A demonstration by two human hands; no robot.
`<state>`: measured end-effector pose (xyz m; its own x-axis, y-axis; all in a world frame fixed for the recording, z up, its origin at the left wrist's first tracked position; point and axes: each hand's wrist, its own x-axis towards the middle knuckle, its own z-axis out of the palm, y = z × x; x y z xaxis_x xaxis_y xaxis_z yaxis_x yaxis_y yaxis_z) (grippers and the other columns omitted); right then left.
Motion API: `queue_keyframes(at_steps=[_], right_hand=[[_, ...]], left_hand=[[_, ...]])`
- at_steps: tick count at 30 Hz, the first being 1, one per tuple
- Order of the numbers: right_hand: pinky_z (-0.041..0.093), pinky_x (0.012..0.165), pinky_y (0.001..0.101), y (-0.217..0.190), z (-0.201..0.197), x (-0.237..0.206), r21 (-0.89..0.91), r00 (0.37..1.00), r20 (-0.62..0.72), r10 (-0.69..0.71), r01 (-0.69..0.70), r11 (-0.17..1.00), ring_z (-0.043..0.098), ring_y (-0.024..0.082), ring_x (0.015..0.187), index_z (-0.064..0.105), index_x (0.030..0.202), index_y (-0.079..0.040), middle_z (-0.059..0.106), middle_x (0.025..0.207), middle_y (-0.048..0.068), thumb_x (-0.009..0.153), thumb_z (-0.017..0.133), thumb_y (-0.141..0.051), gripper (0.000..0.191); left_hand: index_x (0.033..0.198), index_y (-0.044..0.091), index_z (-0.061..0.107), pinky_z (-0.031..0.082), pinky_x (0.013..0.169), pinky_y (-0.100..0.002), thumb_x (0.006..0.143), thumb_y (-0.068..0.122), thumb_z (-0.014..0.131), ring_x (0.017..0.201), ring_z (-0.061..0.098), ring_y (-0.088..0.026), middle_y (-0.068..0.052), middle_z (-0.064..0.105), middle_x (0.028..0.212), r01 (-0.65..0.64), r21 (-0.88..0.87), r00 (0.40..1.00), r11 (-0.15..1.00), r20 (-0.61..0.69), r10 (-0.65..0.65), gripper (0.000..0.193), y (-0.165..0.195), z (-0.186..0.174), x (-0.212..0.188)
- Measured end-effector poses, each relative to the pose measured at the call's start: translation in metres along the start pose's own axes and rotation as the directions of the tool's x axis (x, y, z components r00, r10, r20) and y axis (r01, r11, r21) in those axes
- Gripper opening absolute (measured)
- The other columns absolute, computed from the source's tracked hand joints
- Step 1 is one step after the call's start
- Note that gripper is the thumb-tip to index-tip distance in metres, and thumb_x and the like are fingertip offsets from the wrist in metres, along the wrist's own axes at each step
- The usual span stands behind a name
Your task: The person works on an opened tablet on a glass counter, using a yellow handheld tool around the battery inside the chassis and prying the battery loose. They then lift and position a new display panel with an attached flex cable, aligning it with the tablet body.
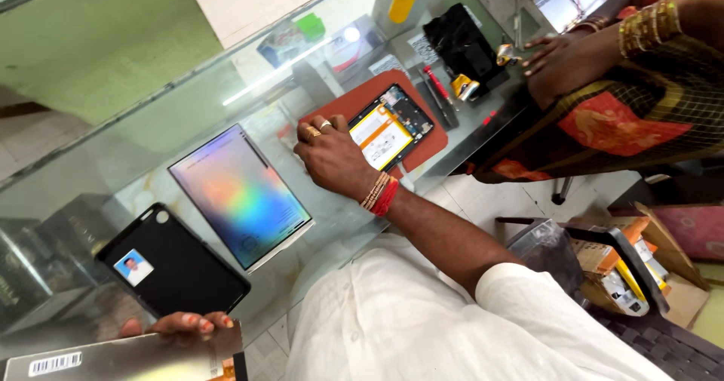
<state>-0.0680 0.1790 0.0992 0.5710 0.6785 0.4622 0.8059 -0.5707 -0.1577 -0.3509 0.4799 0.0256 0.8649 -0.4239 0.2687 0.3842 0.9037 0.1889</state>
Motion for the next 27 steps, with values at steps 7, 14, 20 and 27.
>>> queue_keyframes(at_steps=[7, 14, 20, 27], right_hand=[[0.053, 0.080, 0.0403, 0.079, -0.041, -0.039, 0.456, 0.915, -0.199, 0.350, -0.230, 0.860, 0.071, 0.030, 0.087, 0.072, 0.097, -0.003, 0.073, 0.091, 0.010, 0.077, 0.068, 0.007, 0.023], [0.049, 0.072, 0.0215, 0.137, -0.076, -0.104, 0.736, 0.789, 0.035, 0.613, -0.435, 0.518, 0.058, 0.005, 0.082, 0.071, 0.111, 0.003, 0.067, 0.093, 0.001, 0.104, 0.070, -0.003, 0.009], [0.058, 0.077, 0.0261, 0.142, -0.088, -0.133, 0.823, 0.880, 0.409, 0.241, -0.470, 0.318, 0.071, 0.011, 0.089, 0.070, 0.115, 0.002, 0.073, 0.097, 0.007, 0.093, 0.074, -0.004, 0.023], [0.062, 0.088, 0.0309, 0.182, -0.108, -0.140, 0.840, 0.845, 0.529, -0.073, -0.510, 0.187, 0.075, 0.015, 0.100, 0.057, 0.130, 0.002, 0.076, 0.110, 0.012, 0.091, 0.077, -0.007, 0.045]], left_hand=[[0.153, -0.004, 0.037, 0.029, 0.116, -0.061, 0.102, 0.055, 0.041, 0.136, 0.036, -0.043, -0.024, 0.052, 0.141, -0.187, 0.110, 0.979, 0.976, -0.065, 0.194, 0.078, -0.026, -0.001, 0.046], [0.160, 0.007, 0.020, 0.040, 0.106, -0.063, 0.084, 0.055, 0.080, 0.116, 0.051, -0.038, -0.024, 0.049, 0.130, -0.442, 0.500, 0.604, 0.745, -0.449, 0.659, 0.109, -0.120, 0.033, 0.167], [0.169, 0.004, 0.014, 0.042, 0.113, -0.041, 0.069, 0.053, 0.096, 0.130, 0.052, -0.025, -0.015, 0.049, 0.145, -0.176, 0.929, 0.743, 0.326, -0.092, 0.663, 0.139, -0.173, 0.048, 0.277], [0.170, 0.006, 0.019, 0.041, 0.118, -0.041, 0.059, 0.033, 0.091, 0.131, 0.052, -0.024, -0.013, 0.049, 0.144, 0.196, 0.979, 0.786, -0.051, -0.125, 0.606, 0.136, -0.194, 0.044, 0.329]])
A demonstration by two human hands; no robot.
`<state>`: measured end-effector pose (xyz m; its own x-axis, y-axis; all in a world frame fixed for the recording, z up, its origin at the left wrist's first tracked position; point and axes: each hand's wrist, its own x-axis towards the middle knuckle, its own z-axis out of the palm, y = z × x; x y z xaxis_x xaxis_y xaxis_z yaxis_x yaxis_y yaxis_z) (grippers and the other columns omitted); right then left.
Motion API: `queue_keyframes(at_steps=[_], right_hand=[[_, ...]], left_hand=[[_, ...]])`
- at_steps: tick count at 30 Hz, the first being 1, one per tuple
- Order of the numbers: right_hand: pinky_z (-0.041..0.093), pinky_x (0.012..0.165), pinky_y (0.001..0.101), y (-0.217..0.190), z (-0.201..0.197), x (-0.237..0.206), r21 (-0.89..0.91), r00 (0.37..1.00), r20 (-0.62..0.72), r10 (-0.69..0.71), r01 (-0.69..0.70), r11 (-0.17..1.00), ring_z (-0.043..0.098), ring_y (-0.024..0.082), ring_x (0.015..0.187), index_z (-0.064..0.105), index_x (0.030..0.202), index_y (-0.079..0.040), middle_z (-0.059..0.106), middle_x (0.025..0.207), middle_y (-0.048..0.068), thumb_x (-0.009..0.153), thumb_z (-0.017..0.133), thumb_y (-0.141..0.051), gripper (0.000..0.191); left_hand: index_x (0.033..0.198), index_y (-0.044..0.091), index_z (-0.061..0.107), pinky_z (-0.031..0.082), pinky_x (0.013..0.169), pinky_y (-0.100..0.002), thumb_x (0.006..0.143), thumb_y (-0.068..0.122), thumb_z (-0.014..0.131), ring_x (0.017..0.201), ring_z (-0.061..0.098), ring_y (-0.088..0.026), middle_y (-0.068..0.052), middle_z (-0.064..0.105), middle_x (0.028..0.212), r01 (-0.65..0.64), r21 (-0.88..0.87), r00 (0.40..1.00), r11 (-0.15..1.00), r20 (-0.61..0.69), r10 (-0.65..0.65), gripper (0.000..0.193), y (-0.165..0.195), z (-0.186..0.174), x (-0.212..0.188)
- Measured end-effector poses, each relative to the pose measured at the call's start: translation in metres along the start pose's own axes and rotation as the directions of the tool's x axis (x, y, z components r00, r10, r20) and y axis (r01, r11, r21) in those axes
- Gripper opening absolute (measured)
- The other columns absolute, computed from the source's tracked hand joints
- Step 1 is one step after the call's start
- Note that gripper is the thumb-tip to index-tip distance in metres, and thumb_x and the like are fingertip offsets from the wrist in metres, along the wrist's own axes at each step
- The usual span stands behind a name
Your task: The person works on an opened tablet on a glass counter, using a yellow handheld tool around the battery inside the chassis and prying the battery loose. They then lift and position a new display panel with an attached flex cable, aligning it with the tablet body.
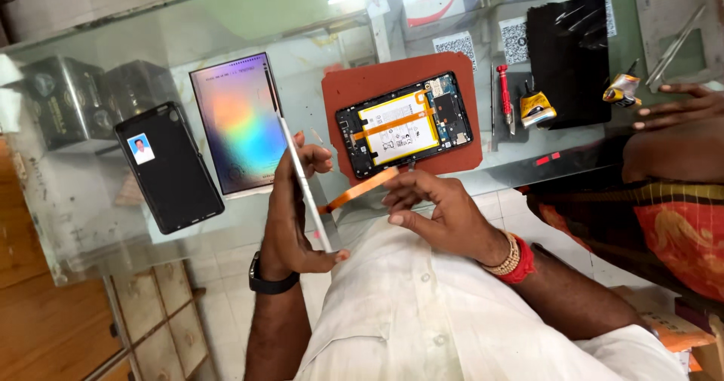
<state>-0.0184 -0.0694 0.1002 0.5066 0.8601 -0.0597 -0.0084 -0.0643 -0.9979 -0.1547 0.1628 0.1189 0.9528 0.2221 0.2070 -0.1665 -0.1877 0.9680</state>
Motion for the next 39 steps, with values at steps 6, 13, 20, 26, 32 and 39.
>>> queue_keyframes(at_steps=[6, 13, 20, 26, 32, 39], right_hand=[[0.060, 0.092, 0.0326, 0.006, 0.007, 0.001, 0.205, 0.996, -0.079, -0.050, 0.065, 0.977, 0.070, 0.018, 0.109, 0.047, 0.139, 0.006, 0.070, 0.121, 0.016, 0.095, 0.073, -0.005, 0.051], [0.063, 0.086, 0.0303, 0.008, 0.046, 0.021, 0.391, 0.953, -0.271, 0.132, -0.016, 0.920, 0.073, 0.016, 0.101, 0.056, 0.130, 0.007, 0.073, 0.111, 0.015, 0.100, 0.063, 0.000, 0.031], [0.062, 0.077, 0.0312, 0.010, 0.086, 0.032, 0.494, 0.921, -0.316, 0.229, -0.046, 0.868, 0.073, 0.017, 0.086, 0.063, 0.121, 0.007, 0.074, 0.101, 0.015, 0.094, 0.067, 0.006, 0.027], [0.061, 0.078, 0.0309, 0.013, 0.112, 0.031, 0.464, 0.863, -0.422, 0.278, -0.058, 0.884, 0.072, 0.016, 0.085, 0.065, 0.119, 0.006, 0.073, 0.100, 0.013, 0.095, 0.066, 0.006, 0.024], [0.063, 0.080, 0.0339, 0.019, 0.129, 0.027, 0.422, 0.800, -0.541, 0.261, -0.011, 0.907, 0.073, 0.018, 0.087, 0.063, 0.119, 0.006, 0.073, 0.101, 0.014, 0.097, 0.066, 0.006, 0.022], [0.064, 0.083, 0.0340, 0.016, 0.139, 0.024, 0.443, 0.776, -0.583, 0.242, 0.053, 0.895, 0.073, 0.018, 0.090, 0.062, 0.120, 0.006, 0.072, 0.104, 0.015, 0.099, 0.066, 0.006, 0.021]], left_hand=[[0.167, 0.006, 0.022, 0.044, 0.116, -0.042, 0.055, 0.030, 0.090, 0.134, 0.052, -0.027, -0.013, 0.049, 0.142, 0.029, 0.120, 0.999, 0.992, 0.023, -0.032, 0.133, -0.002, 0.005, -0.010], [0.169, 0.008, 0.016, 0.037, 0.119, -0.042, 0.062, 0.048, 0.093, 0.132, 0.048, -0.022, -0.011, 0.046, 0.147, -0.113, -0.078, 0.993, 0.991, 0.006, 0.114, 0.137, -0.012, -0.029, -0.016], [0.169, 0.010, 0.014, 0.036, 0.121, -0.047, 0.070, 0.050, 0.099, 0.135, 0.046, -0.026, -0.015, 0.046, 0.149, -0.112, -0.373, 0.989, 0.921, -0.135, 0.066, 0.137, -0.018, -0.049, -0.036], [0.170, 0.013, 0.019, 0.033, 0.124, -0.046, 0.066, 0.051, 0.094, 0.136, 0.049, -0.026, -0.014, 0.051, 0.145, -0.132, -0.379, 0.991, 0.916, -0.048, 0.123, 0.134, -0.032, -0.083, -0.031], [0.168, 0.022, 0.020, 0.034, 0.127, -0.050, 0.069, 0.048, 0.097, 0.140, 0.049, -0.025, -0.011, 0.047, 0.147, -0.102, -0.535, 0.993, 0.839, -0.006, 0.116, 0.128, -0.038, -0.092, -0.037], [0.168, 0.027, 0.023, 0.030, 0.130, -0.049, 0.068, 0.044, 0.097, 0.140, 0.048, -0.025, -0.011, 0.051, 0.144, -0.098, -0.548, 0.993, 0.831, 0.003, 0.119, 0.126, -0.033, -0.100, -0.042]])
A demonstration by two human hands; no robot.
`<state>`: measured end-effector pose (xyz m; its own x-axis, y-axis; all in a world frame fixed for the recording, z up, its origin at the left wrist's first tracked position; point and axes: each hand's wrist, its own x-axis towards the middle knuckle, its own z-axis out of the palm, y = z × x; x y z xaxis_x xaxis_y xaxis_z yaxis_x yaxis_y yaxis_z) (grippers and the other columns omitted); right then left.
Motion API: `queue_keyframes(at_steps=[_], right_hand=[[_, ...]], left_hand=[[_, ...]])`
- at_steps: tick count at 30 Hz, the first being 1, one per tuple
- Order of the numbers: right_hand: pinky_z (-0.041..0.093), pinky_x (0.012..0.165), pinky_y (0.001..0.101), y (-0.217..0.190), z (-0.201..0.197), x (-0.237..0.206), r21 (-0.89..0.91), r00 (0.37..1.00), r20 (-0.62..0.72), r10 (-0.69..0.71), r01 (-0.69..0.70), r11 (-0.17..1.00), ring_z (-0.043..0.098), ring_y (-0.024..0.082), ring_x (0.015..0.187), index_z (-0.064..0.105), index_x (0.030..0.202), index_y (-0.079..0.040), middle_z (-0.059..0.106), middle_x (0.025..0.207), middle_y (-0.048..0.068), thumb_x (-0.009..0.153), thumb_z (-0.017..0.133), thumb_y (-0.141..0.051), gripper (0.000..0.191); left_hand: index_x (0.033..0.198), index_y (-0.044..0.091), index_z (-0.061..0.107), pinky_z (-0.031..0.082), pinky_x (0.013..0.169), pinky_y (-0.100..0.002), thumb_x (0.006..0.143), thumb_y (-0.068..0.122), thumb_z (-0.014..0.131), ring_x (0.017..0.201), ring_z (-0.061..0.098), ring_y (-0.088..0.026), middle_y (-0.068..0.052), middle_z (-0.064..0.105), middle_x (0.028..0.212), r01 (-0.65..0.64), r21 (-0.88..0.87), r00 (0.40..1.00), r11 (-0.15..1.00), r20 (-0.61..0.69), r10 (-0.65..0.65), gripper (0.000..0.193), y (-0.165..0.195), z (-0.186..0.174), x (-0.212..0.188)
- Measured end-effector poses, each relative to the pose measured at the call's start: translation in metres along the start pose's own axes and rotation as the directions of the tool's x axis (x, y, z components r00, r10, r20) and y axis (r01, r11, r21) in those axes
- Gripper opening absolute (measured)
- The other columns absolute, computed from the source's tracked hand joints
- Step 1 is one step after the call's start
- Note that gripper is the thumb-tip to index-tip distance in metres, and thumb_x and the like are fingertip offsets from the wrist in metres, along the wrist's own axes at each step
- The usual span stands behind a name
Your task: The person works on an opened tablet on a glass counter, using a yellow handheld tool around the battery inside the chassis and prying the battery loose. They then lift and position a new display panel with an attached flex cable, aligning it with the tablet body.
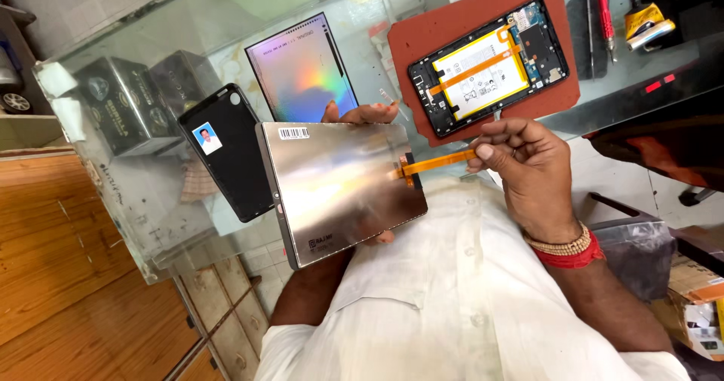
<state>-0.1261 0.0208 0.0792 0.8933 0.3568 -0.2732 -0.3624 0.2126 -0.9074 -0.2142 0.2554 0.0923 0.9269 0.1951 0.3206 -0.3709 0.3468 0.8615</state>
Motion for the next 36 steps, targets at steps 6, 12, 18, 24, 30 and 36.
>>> queue_keyframes(at_steps=[6, 12, 18, 24, 30, 36], right_hand=[[0.064, 0.085, 0.0349, -0.002, 0.004, -0.002, 0.011, 0.999, 0.025, 0.021, -0.021, 1.000, 0.074, 0.019, 0.091, 0.062, 0.118, 0.006, 0.073, 0.106, 0.016, 0.098, 0.066, 0.006, 0.021], [0.065, 0.081, 0.0353, -0.013, -0.003, -0.002, -0.035, 0.999, 0.041, 0.035, -0.034, 0.999, 0.075, 0.020, 0.089, 0.063, 0.117, 0.006, 0.073, 0.104, 0.015, 0.095, 0.067, 0.006, 0.022], [0.065, 0.083, 0.0371, -0.015, -0.016, -0.003, -0.037, 0.997, 0.056, 0.054, -0.052, 0.998, 0.074, 0.020, 0.094, 0.064, 0.116, 0.006, 0.073, 0.105, 0.015, 0.094, 0.068, 0.007, 0.023], [0.067, 0.088, 0.0377, -0.019, -0.023, 0.000, -0.043, 0.998, 0.058, 0.038, -0.036, 0.998, 0.075, 0.019, 0.100, 0.064, 0.114, 0.006, 0.074, 0.108, 0.016, 0.097, 0.063, 0.005, 0.017], [0.064, 0.087, 0.0351, -0.022, -0.028, 0.007, -0.088, 1.000, 0.014, 0.003, -0.002, 0.996, 0.075, 0.020, 0.097, 0.064, 0.115, 0.006, 0.075, 0.105, 0.017, 0.094, 0.065, 0.009, 0.022], [0.062, 0.088, 0.0298, -0.018, -0.031, 0.015, -0.277, 0.988, -0.043, -0.146, 0.129, 0.952, 0.074, 0.016, 0.098, 0.063, 0.117, 0.006, 0.075, 0.103, 0.013, 0.089, 0.074, 0.009, 0.030]], left_hand=[[0.168, 0.027, 0.022, 0.032, 0.126, -0.052, 0.062, 0.043, 0.099, 0.138, 0.049, -0.026, -0.012, 0.051, 0.143, -0.004, -0.060, 1.000, 0.998, -0.009, 0.004, 0.132, -0.006, -0.006, -0.001], [0.168, 0.026, 0.022, 0.035, 0.123, -0.054, 0.055, 0.041, 0.102, 0.136, 0.051, -0.028, -0.014, 0.051, 0.142, -0.034, -0.177, 0.999, 0.984, 0.020, 0.038, 0.139, -0.028, -0.010, -0.008], [0.171, 0.027, 0.012, 0.038, 0.126, -0.061, 0.051, 0.040, 0.103, 0.133, 0.054, -0.026, -0.012, 0.053, 0.142, -0.108, -0.168, 0.960, 0.980, 0.237, 0.146, 0.151, -0.049, -0.011, 0.012], [0.170, 0.021, 0.014, 0.035, 0.127, -0.053, 0.060, 0.044, 0.100, 0.134, 0.050, -0.024, -0.009, 0.049, 0.140, -0.002, 0.069, 1.000, 0.998, 0.002, 0.002, 0.142, -0.016, 0.022, -0.011], [0.168, 0.015, 0.009, 0.030, 0.128, -0.049, 0.066, 0.049, 0.100, 0.138, 0.047, -0.027, -0.008, 0.046, 0.142, 0.126, 0.157, 0.992, 0.979, -0.039, -0.121, 0.141, 0.010, 0.051, 0.006], [0.134, 0.026, 0.048, 0.018, 0.128, -0.048, 0.032, 0.037, 0.101, 0.139, 0.046, -0.032, -0.012, 0.048, 0.129, -0.095, 0.816, 0.977, 0.571, 0.185, -0.103, 0.116, 0.009, 0.051, 0.022]])
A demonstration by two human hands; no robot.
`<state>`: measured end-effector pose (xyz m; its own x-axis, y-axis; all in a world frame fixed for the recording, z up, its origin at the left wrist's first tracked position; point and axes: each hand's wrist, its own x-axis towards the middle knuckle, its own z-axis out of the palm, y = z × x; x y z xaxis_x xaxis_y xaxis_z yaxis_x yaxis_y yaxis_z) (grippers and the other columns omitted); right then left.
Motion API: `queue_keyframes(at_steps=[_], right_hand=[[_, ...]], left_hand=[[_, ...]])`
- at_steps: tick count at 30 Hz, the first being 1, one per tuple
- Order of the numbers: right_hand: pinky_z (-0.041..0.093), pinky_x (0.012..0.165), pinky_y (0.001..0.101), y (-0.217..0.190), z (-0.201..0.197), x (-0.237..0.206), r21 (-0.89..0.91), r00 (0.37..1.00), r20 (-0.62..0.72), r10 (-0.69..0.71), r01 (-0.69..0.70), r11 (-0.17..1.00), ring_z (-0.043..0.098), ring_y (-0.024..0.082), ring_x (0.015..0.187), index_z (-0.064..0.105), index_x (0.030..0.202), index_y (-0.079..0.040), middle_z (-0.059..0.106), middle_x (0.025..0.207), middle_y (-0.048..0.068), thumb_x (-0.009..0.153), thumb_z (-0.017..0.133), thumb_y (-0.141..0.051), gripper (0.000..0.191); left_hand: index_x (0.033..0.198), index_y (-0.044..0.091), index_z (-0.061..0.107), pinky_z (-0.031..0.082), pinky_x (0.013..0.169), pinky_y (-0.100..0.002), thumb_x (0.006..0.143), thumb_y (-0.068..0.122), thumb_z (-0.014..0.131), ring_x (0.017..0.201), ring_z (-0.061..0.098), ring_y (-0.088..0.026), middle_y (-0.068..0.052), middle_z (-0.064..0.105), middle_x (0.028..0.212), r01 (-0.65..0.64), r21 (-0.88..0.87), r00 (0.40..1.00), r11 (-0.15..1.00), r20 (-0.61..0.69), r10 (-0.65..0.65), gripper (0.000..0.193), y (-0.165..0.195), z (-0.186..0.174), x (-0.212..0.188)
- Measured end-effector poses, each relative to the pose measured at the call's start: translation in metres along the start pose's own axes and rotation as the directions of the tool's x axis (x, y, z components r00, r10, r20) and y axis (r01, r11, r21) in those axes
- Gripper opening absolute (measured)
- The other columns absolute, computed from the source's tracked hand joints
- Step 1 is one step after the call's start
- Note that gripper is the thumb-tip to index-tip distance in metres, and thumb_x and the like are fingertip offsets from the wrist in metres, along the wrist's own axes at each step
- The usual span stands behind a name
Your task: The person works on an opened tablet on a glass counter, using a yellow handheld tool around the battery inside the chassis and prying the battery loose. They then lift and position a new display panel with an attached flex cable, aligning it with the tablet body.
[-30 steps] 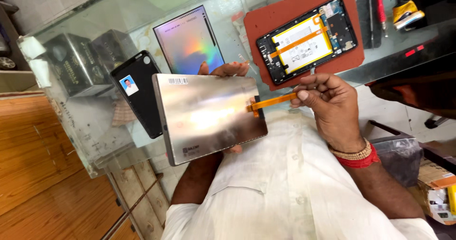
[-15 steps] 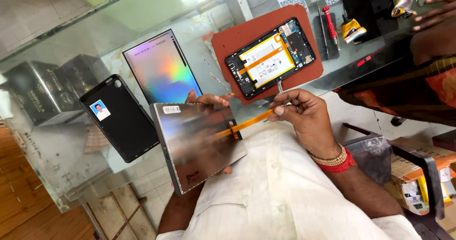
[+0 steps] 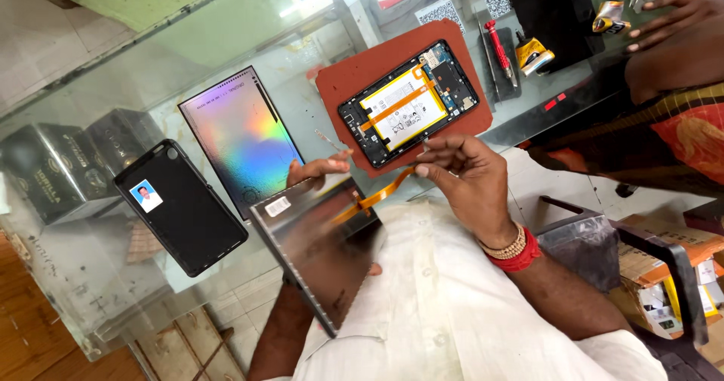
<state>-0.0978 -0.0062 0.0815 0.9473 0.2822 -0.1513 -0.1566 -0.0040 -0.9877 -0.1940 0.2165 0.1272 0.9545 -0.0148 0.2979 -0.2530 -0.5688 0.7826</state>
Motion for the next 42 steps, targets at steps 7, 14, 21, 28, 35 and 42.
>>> queue_keyframes(at_steps=[7, 14, 21, 28, 35, 42], right_hand=[[0.062, 0.083, 0.0273, -0.007, -0.014, 0.034, -0.258, 0.974, -0.088, -0.207, 0.178, 0.950, 0.074, 0.014, 0.093, 0.065, 0.113, 0.007, 0.074, 0.103, 0.011, 0.091, 0.076, 0.008, 0.025], [0.059, 0.075, 0.0283, -0.015, -0.038, 0.075, -0.481, 0.908, 0.002, -0.419, 0.368, 0.796, 0.074, 0.017, 0.086, 0.069, 0.110, 0.004, 0.073, 0.099, 0.013, 0.093, 0.078, 0.008, 0.020], [0.052, 0.078, 0.0400, -0.002, -0.058, 0.117, -0.682, 0.908, 0.192, -0.372, 0.396, 0.614, 0.071, 0.027, 0.085, 0.072, 0.100, -0.005, 0.074, 0.091, 0.008, 0.087, 0.080, -0.003, 0.016], [0.046, 0.082, 0.0433, 0.006, -0.061, 0.144, -0.738, 0.902, 0.238, -0.360, 0.408, 0.537, 0.069, 0.028, 0.086, 0.072, 0.099, -0.007, 0.074, 0.088, 0.006, 0.085, 0.081, -0.008, 0.016], [0.050, 0.076, 0.0328, -0.006, -0.064, 0.145, -0.659, 0.957, 0.188, -0.220, 0.289, 0.694, 0.067, 0.023, 0.081, 0.073, 0.099, -0.005, 0.070, 0.089, 0.008, 0.090, 0.077, -0.003, 0.010], [0.049, 0.086, 0.0267, -0.033, -0.068, 0.120, -0.139, 0.950, 0.311, -0.014, 0.060, 0.988, 0.058, 0.012, 0.099, 0.069, 0.105, -0.001, 0.061, 0.109, 0.008, 0.104, 0.061, -0.002, 0.008]], left_hand=[[0.156, 0.009, 0.015, 0.011, 0.138, -0.054, 0.053, 0.042, 0.099, 0.143, 0.047, -0.034, -0.011, 0.044, 0.143, -0.154, -0.567, 0.986, 0.809, -0.142, 0.088, 0.137, -0.052, 0.053, 0.043], [0.150, 0.014, 0.041, 0.018, 0.134, -0.046, 0.062, 0.043, 0.096, 0.149, 0.036, -0.031, -0.012, 0.038, 0.152, -0.328, -0.265, 0.945, 0.907, -0.095, 0.314, 0.108, -0.071, 0.066, 0.091], [0.163, 0.004, 0.010, 0.007, 0.135, -0.051, 0.070, 0.039, 0.095, 0.155, 0.035, -0.035, -0.016, 0.040, 0.159, -0.124, -0.273, 0.992, 0.954, -0.036, 0.119, 0.131, -0.073, 0.093, 0.102], [0.164, 0.005, 0.007, 0.008, 0.137, -0.052, 0.062, 0.040, 0.101, 0.153, 0.039, -0.033, -0.014, 0.040, 0.155, -0.113, -0.314, 0.993, 0.943, -0.049, 0.103, 0.143, -0.087, 0.107, 0.117], [0.164, 0.006, 0.005, 0.013, 0.134, -0.050, 0.060, 0.043, 0.103, 0.158, 0.036, -0.038, -0.018, 0.037, 0.160, -0.142, -0.274, 0.990, 0.951, -0.029, 0.139, 0.147, -0.082, 0.095, 0.131], [0.171, 0.020, 0.003, 0.025, 0.133, -0.050, 0.056, 0.056, 0.101, 0.151, 0.039, -0.028, -0.010, 0.042, 0.155, -0.142, -0.632, 0.988, 0.762, -0.141, 0.067, 0.155, -0.072, 0.094, 0.133]])
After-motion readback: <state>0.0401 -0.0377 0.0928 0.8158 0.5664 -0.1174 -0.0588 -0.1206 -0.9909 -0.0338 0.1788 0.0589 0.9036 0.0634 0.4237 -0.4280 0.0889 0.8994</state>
